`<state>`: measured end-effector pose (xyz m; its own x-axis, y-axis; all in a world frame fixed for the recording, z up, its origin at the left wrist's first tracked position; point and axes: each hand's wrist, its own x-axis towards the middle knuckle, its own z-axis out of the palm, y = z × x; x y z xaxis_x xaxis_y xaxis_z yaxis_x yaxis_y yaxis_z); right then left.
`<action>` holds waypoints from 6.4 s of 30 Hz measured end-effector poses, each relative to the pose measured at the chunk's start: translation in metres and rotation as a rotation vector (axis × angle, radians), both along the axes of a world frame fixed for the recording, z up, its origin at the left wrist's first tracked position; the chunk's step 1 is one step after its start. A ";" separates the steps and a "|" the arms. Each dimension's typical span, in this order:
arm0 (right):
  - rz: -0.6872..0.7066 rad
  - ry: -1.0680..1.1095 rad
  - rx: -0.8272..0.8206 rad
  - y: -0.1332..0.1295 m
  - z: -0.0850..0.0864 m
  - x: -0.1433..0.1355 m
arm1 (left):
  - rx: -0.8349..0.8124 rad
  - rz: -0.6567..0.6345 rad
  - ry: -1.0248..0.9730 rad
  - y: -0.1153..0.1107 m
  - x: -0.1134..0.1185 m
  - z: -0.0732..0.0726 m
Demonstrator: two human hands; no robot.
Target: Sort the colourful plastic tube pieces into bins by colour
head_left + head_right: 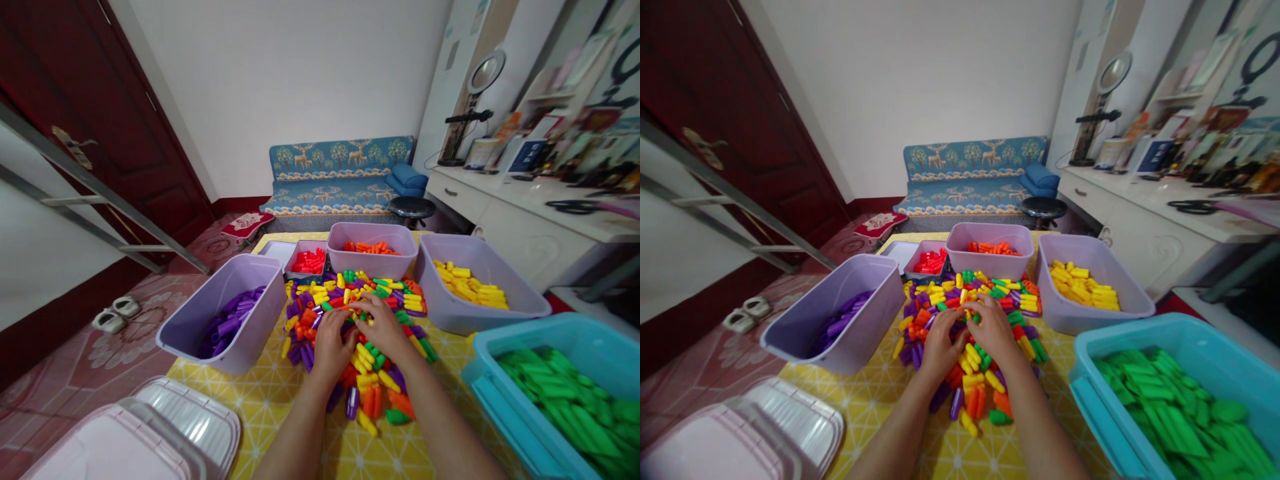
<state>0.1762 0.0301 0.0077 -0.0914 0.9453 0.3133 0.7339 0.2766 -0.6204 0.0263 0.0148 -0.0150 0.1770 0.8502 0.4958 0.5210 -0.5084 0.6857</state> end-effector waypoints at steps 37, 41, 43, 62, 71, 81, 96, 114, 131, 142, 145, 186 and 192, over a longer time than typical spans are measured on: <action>-0.177 -0.162 -0.169 -0.018 -0.004 0.028 | 0.007 -0.024 -0.004 -0.002 -0.001 0.007; -0.157 -0.186 -0.162 -0.018 -0.007 0.020 | 0.013 -0.024 -0.004 0.000 -0.002 0.001; -0.125 -0.104 -0.147 -0.019 -0.009 0.017 | 0.015 -0.022 -0.007 0.001 -0.002 -0.003; -0.238 0.236 -0.100 -0.025 -0.022 0.016 | -0.208 -0.255 0.421 -0.029 -0.022 0.048; -0.234 0.422 -0.075 -0.021 -0.031 0.018 | -0.587 -0.043 -0.418 -0.004 -0.002 0.010; -0.160 0.446 -0.070 -0.022 -0.017 0.026 | -0.519 -0.068 -0.599 0.001 -0.006 0.005; -0.301 1.387 0.287 -0.034 0.043 0.025 | -0.515 -0.158 -0.488 -0.001 -0.006 0.001; 0.020 0.471 -0.224 -0.033 0.013 -0.007 | -0.509 -0.182 -0.571 -0.001 -0.004 -0.002; -0.081 0.581 -0.151 -0.026 0.009 0.027 | 0.157 0.173 -0.108 -0.005 -0.023 0.018; -0.289 1.411 0.462 -0.033 0.051 0.048 | 0.085 0.532 0.152 0.002 -0.040 0.016; -0.239 1.380 0.286 -0.030 0.042 0.045 | -0.033 0.618 0.248 0.003 -0.039 0.013; -0.061 0.205 0.069 -0.027 -0.009 0.005 | -0.084 -0.106 -0.263 -0.003 -0.011 0.020; -0.042 0.249 0.139 -0.029 0.000 0.011 | -0.080 -0.085 -0.211 -0.004 -0.011 0.022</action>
<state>0.1872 0.0014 0.0080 0.0433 0.8931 0.4478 0.5761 0.3438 -0.7416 0.0154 0.0107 0.0070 0.1495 0.8746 0.4612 0.3192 -0.4842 0.8147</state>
